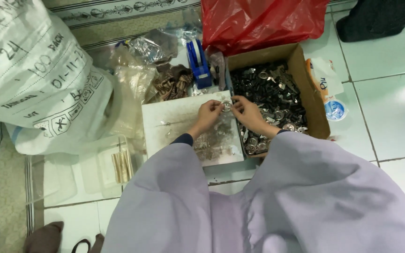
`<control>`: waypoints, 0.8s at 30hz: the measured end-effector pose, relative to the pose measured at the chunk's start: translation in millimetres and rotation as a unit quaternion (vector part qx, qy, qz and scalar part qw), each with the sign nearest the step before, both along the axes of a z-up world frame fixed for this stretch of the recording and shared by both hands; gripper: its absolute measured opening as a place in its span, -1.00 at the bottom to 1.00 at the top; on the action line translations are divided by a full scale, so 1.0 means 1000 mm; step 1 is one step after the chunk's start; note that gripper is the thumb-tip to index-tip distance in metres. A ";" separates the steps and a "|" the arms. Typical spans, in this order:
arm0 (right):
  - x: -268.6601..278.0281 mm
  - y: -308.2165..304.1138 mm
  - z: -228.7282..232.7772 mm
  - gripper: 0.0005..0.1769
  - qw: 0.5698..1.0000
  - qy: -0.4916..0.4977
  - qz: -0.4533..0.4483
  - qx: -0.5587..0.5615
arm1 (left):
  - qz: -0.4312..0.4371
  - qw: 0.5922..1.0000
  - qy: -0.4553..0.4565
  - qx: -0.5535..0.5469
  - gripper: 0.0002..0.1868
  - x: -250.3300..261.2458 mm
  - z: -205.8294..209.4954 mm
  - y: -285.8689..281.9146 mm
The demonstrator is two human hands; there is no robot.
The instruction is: The person sits on the floor and places small metal hardware pieces into a clear plastic bag. They seal the bag and place it into a white box. The person then picks up a brown patterned fabric item, unfolds it, and places it into a cardboard box filled with similar hardware.
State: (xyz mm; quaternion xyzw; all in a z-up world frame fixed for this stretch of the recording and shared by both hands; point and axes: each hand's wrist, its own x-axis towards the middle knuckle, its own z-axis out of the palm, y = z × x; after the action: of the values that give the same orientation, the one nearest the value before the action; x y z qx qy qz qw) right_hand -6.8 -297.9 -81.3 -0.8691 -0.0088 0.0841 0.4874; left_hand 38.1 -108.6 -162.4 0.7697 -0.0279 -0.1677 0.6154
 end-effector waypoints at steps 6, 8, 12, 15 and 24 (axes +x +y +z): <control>0.000 0.044 -0.034 -0.56 0.934 -0.184 0.221 -0.214 | -0.001 0.986 -0.052 0.158 -0.69 -0.021 0.045 0.063; -0.006 0.055 -0.031 -0.56 0.917 -0.192 0.249 -0.247 | 0.001 0.983 -0.072 0.172 -0.71 -0.023 0.039 0.071; -0.010 0.076 -0.044 -0.51 0.875 -0.219 0.287 -0.323 | -0.023 0.957 -0.171 0.233 -0.71 -0.021 0.025 0.077; -0.006 0.082 -0.052 -0.51 0.856 -0.216 0.286 -0.372 | -0.007 0.950 -0.202 0.237 -0.68 -0.024 0.040 0.081; 0.011 0.070 -0.090 -0.50 0.805 -0.323 0.280 -0.412 | -0.131 0.851 -0.367 0.353 -0.52 -0.035 0.007 0.093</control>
State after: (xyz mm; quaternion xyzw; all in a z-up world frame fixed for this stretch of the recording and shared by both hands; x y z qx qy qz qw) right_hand 4.4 -228.4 -171.2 -0.9248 -0.3733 -0.0731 0.0075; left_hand 3.4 -15.1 -155.9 0.9297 -0.2913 0.0492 0.2199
